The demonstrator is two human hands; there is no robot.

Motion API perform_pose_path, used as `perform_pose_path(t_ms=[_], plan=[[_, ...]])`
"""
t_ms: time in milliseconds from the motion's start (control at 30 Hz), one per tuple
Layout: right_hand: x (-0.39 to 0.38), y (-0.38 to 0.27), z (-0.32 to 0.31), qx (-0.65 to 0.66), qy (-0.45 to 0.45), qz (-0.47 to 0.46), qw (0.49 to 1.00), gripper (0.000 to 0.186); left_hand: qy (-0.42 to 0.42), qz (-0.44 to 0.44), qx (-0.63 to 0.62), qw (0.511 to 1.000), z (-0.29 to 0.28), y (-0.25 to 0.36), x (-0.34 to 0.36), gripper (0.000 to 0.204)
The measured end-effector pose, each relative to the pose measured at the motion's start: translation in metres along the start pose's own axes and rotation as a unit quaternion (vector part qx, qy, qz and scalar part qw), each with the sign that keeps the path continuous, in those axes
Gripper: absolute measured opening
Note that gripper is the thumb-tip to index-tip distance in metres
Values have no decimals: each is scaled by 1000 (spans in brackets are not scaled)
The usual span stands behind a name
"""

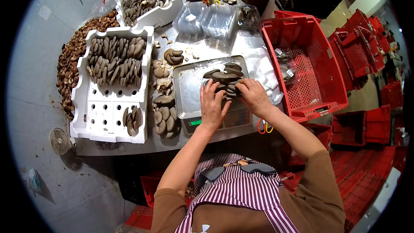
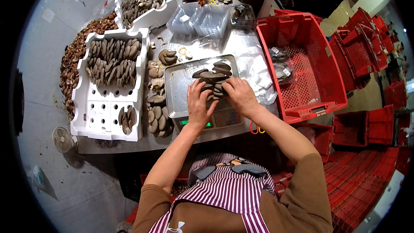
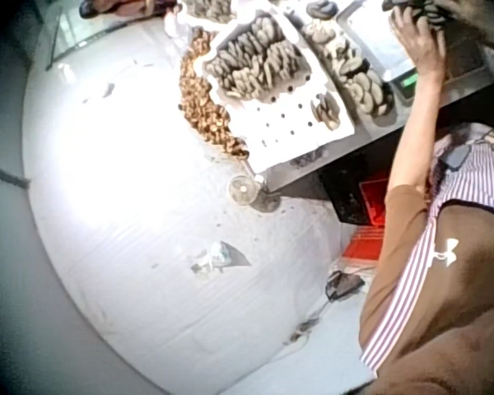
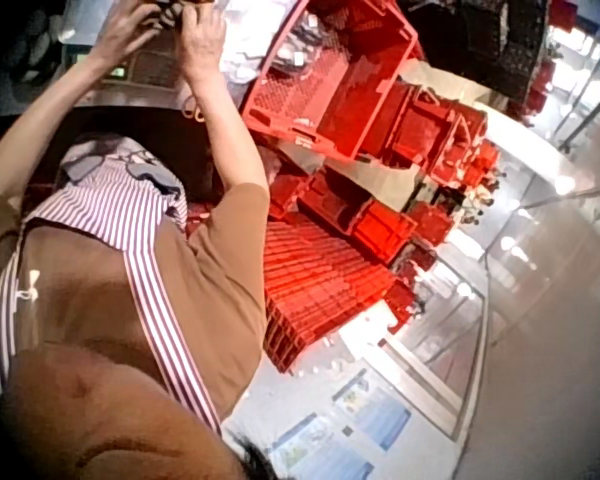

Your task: The person trims the base of oyster mushrooms using scissors and places them on a digital scale. After weighing, the mushrooms are transferred into a clear plastic container, which is then sealed and set aside. The process is repeated for multiple clusters of mushrooms.

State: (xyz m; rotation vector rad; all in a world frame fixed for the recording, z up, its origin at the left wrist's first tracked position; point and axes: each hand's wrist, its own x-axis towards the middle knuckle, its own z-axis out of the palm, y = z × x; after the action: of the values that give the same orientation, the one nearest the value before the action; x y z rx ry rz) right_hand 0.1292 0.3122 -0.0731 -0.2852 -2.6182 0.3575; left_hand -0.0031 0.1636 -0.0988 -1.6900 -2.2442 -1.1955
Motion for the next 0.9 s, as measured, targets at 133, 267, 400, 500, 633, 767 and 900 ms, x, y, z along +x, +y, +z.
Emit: perform_pose_path(t_ms=[133, 267, 400, 500, 633, 767, 900], plan=[[2, 3, -2, 16, -10, 6, 1000, 46, 27, -37, -36, 998, -4, 3, 4, 33], [3, 2, -1, 30, -7, 10, 999, 46, 35, -18, -8, 999, 3, -2, 17, 22], [0, 6, 2, 31, -11, 19, 999, 48, 15, 0, 26, 1000, 3, -2, 26, 17], [0, 5, 3, 35, -3, 19, 999, 46, 16, 25, 46, 998, 7, -6, 28, 16], [0, -1, -3, 52, -13, 45, 998, 45, 22, 2, 11, 1000, -2, -4, 27, 12], [-14, -4, -24, 77, 14, 76, 994, 44, 71, -43, -55, 995, -38, 2, 0, 10], [-49, -2, -41, 101, 41, 153, 982, 38, 82, -113, -149, 979, -72, 10, -64, 7]])
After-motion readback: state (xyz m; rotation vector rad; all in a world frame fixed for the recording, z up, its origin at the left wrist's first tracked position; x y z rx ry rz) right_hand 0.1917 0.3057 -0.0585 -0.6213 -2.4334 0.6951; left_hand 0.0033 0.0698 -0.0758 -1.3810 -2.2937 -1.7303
